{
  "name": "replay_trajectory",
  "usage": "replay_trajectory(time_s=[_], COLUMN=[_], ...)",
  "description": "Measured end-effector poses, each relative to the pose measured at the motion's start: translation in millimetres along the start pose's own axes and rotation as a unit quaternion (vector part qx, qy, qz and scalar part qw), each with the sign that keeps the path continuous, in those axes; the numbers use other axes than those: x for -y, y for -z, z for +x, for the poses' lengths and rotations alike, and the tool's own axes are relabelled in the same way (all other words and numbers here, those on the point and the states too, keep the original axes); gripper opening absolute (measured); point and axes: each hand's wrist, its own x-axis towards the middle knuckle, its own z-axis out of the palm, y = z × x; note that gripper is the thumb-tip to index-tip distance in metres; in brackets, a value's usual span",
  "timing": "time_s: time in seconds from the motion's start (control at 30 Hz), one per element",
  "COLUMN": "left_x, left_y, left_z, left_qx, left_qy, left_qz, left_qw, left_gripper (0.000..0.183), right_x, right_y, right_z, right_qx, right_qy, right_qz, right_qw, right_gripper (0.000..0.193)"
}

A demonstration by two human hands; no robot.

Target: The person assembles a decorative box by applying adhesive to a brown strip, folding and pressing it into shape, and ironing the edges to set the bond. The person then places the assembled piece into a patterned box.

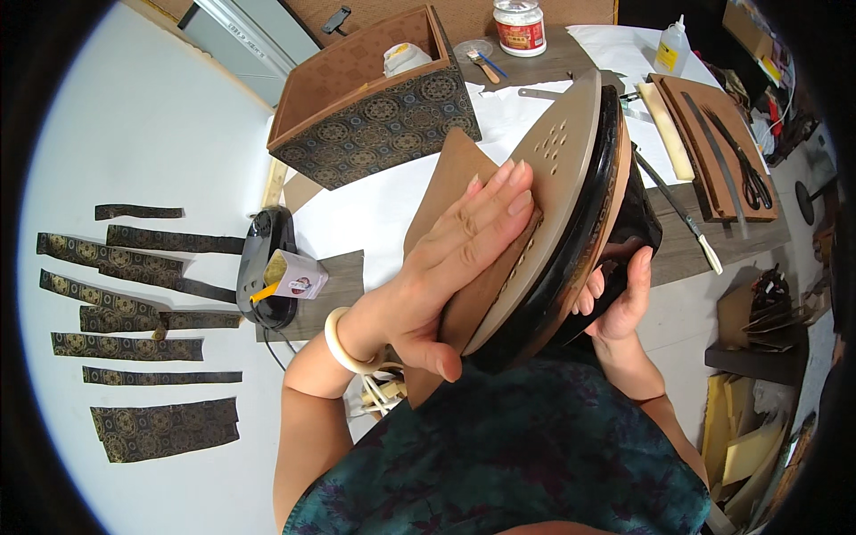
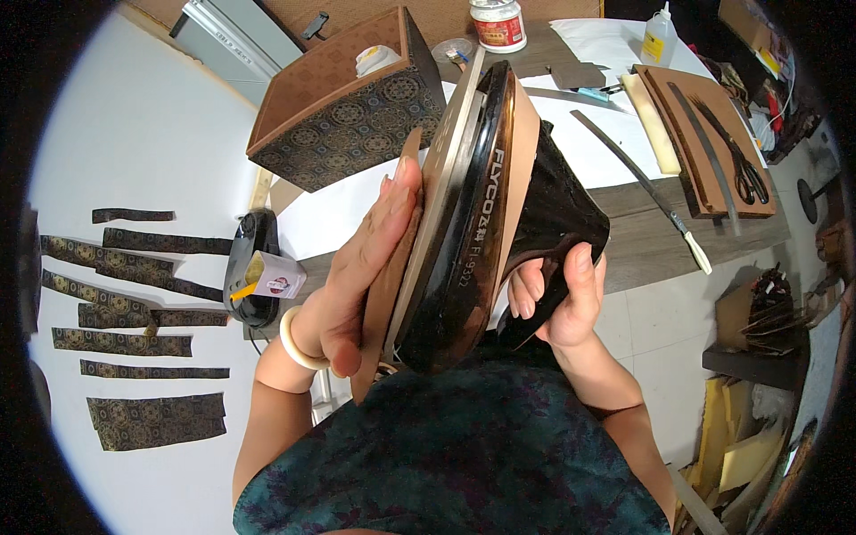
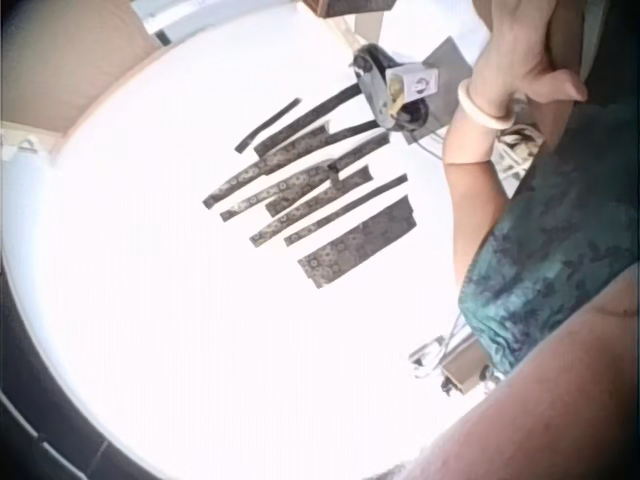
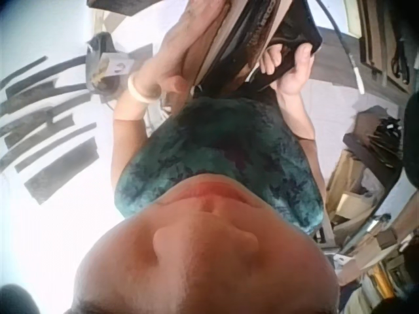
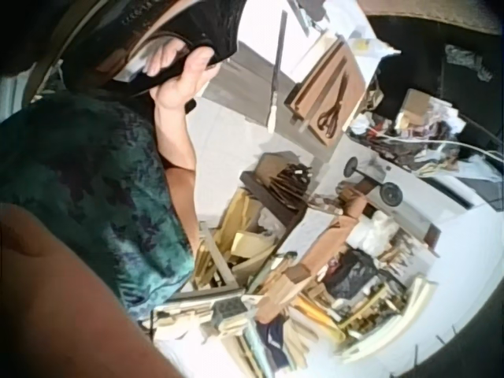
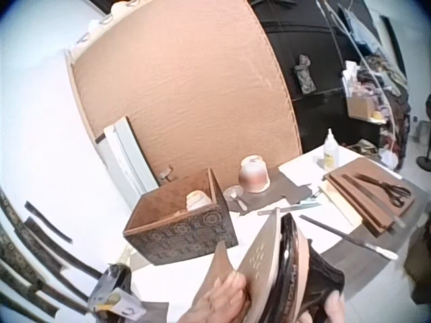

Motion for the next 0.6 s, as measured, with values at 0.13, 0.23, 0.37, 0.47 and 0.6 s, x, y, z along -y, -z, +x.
replay_trajectory(time_s=[0.13,0.23,0.37,0.47,0.6], left_x=[1.0,0.5,-2.2,-3.0,-4.1], left_y=[0.9,1.3,1.7,2.8,3.4], left_z=[-0.5,-0.1,0.1,-1.2,-0.9], left_qx=[-0.002,-0.007,-0.009,-0.006,-0.005], left_qy=[-0.003,-0.006,-0.005,-0.011,-0.006], left_qz=[0.001,-0.002,-0.002,0.006,0.004], left_qw=[1.0,1.0,1.0,1.0,1.0], left_gripper=[0.129,0.129,0.129,0.13,0.13], right_x=[-1.2,-0.8,0.3,0.1,-0.1], right_y=[0.3,-4.0,-5.9,-5.5,-7.2], right_z=[0.7,1.5,1.5,-0.4,-0.6], right_qx=[-0.003,-0.011,-0.008,-0.007,-0.011], right_qy=[-0.001,0.001,0.002,0.004,0.009], right_qz=[-0.002,0.002,-0.005,-0.007,-0.005], right_qw=[1.0,1.0,1.0,1.0,1.0], right_gripper=[0.058,0.058,0.058,0.059,0.058])
